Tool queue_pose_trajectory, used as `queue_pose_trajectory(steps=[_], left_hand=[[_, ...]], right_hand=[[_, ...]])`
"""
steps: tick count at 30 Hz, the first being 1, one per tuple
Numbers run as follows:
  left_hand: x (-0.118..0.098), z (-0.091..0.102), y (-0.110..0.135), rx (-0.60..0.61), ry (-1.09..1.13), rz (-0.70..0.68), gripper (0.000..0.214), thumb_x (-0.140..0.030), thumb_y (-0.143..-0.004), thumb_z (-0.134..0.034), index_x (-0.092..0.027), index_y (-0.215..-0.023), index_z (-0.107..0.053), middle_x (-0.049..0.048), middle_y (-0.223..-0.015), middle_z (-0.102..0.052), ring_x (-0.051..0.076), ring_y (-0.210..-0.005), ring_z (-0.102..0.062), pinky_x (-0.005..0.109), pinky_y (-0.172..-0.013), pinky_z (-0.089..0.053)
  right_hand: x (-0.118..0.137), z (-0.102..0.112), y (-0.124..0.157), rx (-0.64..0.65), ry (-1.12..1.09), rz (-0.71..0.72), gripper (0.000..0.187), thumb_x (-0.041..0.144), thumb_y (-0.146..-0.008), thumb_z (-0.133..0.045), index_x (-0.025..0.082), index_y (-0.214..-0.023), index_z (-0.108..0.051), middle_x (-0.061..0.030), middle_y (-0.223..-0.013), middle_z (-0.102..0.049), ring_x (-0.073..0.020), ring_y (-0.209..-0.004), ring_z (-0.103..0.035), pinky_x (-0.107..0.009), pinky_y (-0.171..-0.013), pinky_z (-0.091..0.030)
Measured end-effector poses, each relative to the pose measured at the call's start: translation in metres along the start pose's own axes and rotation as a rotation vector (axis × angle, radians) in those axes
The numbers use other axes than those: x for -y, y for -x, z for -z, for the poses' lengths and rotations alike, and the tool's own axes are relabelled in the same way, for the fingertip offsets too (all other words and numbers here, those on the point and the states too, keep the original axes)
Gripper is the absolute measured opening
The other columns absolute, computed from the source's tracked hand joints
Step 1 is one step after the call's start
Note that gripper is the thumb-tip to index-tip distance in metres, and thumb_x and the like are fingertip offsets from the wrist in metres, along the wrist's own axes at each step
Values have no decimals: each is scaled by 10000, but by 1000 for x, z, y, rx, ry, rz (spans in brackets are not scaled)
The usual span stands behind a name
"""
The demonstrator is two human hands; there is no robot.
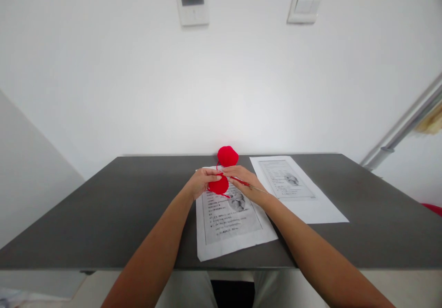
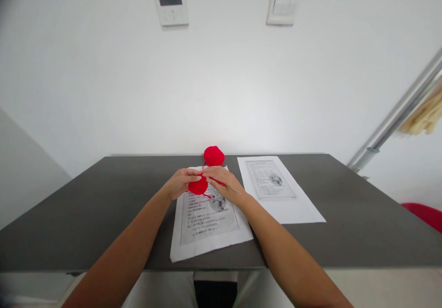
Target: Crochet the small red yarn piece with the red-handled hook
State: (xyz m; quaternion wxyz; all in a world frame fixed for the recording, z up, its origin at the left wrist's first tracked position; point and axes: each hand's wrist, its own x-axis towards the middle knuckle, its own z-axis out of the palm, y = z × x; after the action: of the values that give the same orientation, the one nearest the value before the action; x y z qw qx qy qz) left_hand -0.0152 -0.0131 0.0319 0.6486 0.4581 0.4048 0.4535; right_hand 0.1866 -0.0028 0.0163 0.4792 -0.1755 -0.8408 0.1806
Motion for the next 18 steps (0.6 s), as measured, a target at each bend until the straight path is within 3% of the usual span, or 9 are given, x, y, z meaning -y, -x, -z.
queue_pose_trajectory(steps=[8, 18], left_hand=[[4, 4, -3, -42, -283, -127, 353, -290, -544, -846, -151, -859, -772, 63, -804, -774, 204, -737, -692, 338, -758, -518], [6, -5, -2, -140, -196, -212, 522, -342, -540, -864, -141, -1008, -751, 81, -935, -776, 230, -869, -694, 378, -870, -509]], right_hand=[[0, 1, 0, -27, -139, -305, 185, 304, -919, -589, 242, -1024, -728, -66, -1053, -759, -206, -1006, -705, -403, -927, -544], [2, 1, -1, -34, -196, -318, 204, 353, -929, -569, 232, -993, -720, -57, -1018, -756, -205, -995, -698, -400, -931, -529]])
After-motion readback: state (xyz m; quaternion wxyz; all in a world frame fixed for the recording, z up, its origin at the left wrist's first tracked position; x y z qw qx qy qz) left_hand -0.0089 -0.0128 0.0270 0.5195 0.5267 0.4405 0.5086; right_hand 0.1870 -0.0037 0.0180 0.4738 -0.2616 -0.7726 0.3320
